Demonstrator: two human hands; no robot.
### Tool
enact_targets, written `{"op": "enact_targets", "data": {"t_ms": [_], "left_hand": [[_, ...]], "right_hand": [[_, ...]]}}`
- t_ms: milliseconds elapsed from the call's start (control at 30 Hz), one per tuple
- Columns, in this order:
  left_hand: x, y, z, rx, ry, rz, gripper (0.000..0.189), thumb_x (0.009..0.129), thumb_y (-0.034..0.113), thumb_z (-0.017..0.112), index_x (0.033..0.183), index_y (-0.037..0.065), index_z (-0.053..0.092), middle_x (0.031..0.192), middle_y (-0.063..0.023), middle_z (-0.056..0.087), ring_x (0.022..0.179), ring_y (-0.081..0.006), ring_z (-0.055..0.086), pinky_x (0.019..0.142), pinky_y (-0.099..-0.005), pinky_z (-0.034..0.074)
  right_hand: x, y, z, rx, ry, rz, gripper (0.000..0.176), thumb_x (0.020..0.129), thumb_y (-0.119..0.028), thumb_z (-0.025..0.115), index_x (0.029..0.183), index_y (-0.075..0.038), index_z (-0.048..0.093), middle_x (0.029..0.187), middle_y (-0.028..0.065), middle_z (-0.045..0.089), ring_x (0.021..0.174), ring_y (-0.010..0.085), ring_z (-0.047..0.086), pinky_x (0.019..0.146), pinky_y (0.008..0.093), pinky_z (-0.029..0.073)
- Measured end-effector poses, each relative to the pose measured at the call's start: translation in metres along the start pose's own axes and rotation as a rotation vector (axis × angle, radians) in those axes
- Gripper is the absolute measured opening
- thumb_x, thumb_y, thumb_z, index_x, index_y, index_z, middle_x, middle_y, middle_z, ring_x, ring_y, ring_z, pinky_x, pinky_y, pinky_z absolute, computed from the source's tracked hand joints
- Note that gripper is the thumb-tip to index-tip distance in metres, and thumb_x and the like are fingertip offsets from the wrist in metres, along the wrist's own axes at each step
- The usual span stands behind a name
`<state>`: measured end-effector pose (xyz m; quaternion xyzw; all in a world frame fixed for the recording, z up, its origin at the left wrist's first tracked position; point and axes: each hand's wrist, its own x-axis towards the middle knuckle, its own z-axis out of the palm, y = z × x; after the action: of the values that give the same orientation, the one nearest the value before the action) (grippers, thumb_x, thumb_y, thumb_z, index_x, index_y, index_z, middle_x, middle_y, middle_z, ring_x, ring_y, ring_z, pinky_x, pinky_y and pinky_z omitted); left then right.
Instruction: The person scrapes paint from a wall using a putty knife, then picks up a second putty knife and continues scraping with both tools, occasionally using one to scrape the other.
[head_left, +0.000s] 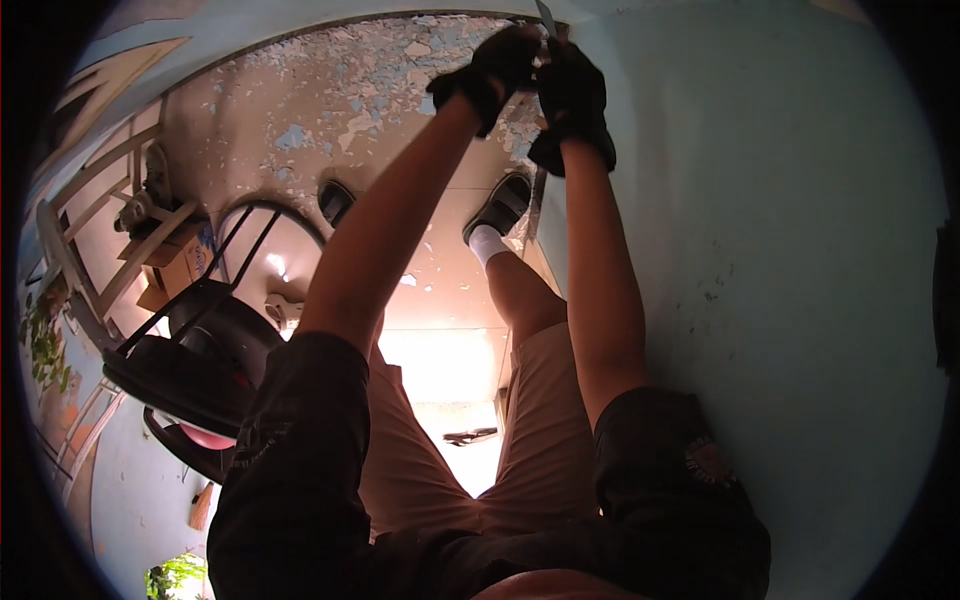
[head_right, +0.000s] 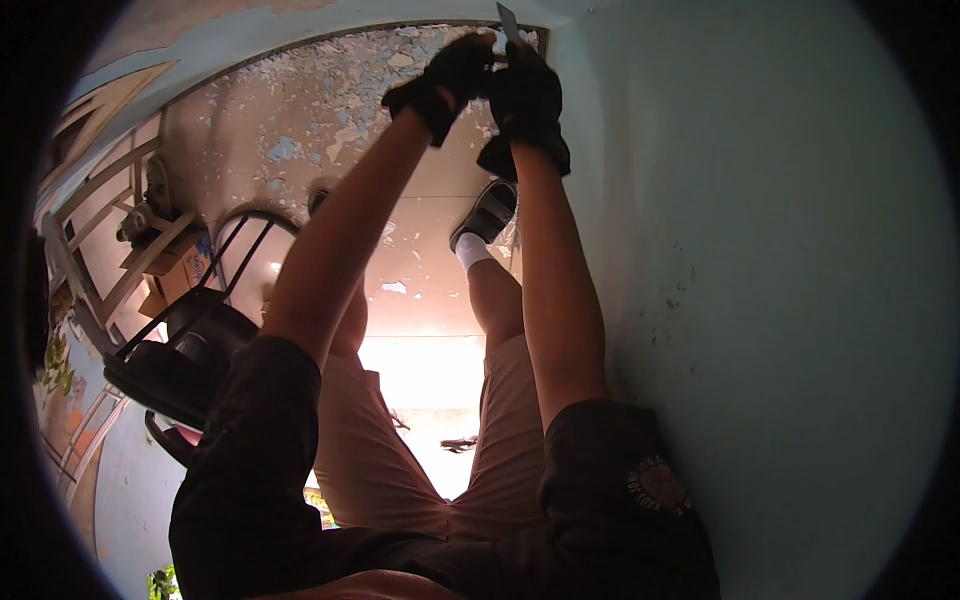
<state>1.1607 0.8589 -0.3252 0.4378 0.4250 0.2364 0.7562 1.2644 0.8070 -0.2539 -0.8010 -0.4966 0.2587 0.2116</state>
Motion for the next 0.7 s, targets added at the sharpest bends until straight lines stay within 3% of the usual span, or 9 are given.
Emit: {"op": "enact_targets", "data": {"t_ms": [33,133,167,400,467,500,567,667,700], "left_hand": [[-0.031,0.015,0.005,-0.544,0.019,-0.272,0.024,0.088,0.034,0.059,0.104,0.016,0.054,0.097,-0.007,0.064,0.08,-0.021,0.062,0.066,-0.0417,0.052],[-0.104,0.03,0.03,-0.627,0.142,-0.308,0.02,0.093,0.028,0.05,0.106,0.013,0.053,0.084,-0.0056,0.061,0.067,-0.019,0.056,0.056,-0.0325,0.047],[-0.111,-0.021,0.017,-0.753,-0.214,-0.196,0.016,0.092,0.023,0.054,0.101,0.009,0.055,0.078,-0.0033,0.059,0.066,-0.0155,0.056,0.055,-0.0311,0.047],[-0.256,0.058,0.058,-0.554,-0.031,-0.526,0.016,0.094,0.024,0.053,0.103,0.01,0.056,0.082,0.0044,0.056,0.066,-0.0043,0.049,0.056,-0.0192,0.04],[-0.282,0.057,0.055,-0.258,-0.088,-0.253,0.015,0.096,0.022,0.049,0.104,0.01,0.055,0.081,0.0051,0.055,0.064,-0.0043,0.048,0.052,-0.0189,0.037],[-0.293,0.046,0.052,-0.296,-0.107,-0.245,0.017,0.097,0.024,0.045,0.104,0.012,0.055,0.077,0.0057,0.054,0.062,-0.0047,0.047,0.049,-0.0194,0.035],[-0.319,0.073,0.042,-0.291,-0.097,-0.48,0.02,0.097,0.03,0.043,0.103,0.014,0.054,0.074,0.0057,0.054,0.062,-0.0048,0.048,0.049,-0.0197,0.035],[-0.354,0.065,0.015,-0.779,-0.198,-0.621,0.024,0.097,0.025,0.047,0.113,0.007,0.048,0.088,0.0014,0.057,0.075,-0.0092,0.053,0.06,-0.0223,0.043],[-0.378,0.119,0.019,-0.095,-0.265,-0.489,0.034,0.096,0.022,0.049,0.125,0.004,0.044,0.1,-0.0032,0.059,0.081,-0.0126,0.055,0.064,-0.0256,0.046]], "right_hand": [[-0.01,0.003,-0.001,0.024,-0.071,0.104,0.038,0.084,-0.024,0.051,0.116,-0.006,0.057,0.105,0.017,0.064,0.102,0.0317,0.06,0.087,0.0369,0.049],[-0.066,-0.023,-0.017,0.738,-0.168,0.485,0.029,0.086,-0.015,0.052,0.112,-0.003,0.053,0.084,0.0133,0.064,0.073,0.0205,0.066,0.058,0.0298,0.054],[-0.08,-0.028,-0.028,0.614,-0.268,0.538,0.019,0.086,-0.015,0.053,0.102,-0.003,0.053,0.076,0.0101,0.064,0.064,0.0167,0.064,0.052,0.0285,0.052],[-0.187,-0.064,-0.049,0.751,-0.036,0.584,0.028,0.092,-0.032,0.052,0.091,-0.004,0.056,0.071,0.0072,0.062,0.059,0.014,0.06,0.05,0.0285,0.049],[-0.21,-0.081,-0.051,0.904,-0.03,0.636,0.03,0.094,-0.035,0.049,0.085,-0.007,0.055,0.068,0.0041,0.057,0.057,0.0118,0.056,0.048,0.0269,0.046],[-0.23,-0.011,0.021,0.706,0.076,0.289,0.028,0.094,-0.033,0.05,0.083,-0.008,0.054,0.064,0.0023,0.052,0.052,0.0123,0.053,0.045,0.0249,0.043],[-0.258,-0.066,-0.026,1.34,-0.09,0.7,0.024,0.094,-0.032,0.05,0.087,-0.009,0.053,0.06,0.0009,0.046,0.048,0.0125,0.047,0.043,0.0253,0.04],[-0.291,-0.14,-0.087,1.448,-0.114,0.797,0.011,0.095,-0.022,0.046,0.103,-0.014,0.047,0.061,0.0008,0.043,0.047,0.0141,0.045,0.044,0.0272,0.039],[-0.306,-0.137,-0.084,1.49,-0.189,0.761,0.014,0.096,-0.018,0.043,0.109,-0.015,0.046,0.065,0.0011,0.045,0.051,0.0148,0.046,0.045,0.029,0.039]]}}
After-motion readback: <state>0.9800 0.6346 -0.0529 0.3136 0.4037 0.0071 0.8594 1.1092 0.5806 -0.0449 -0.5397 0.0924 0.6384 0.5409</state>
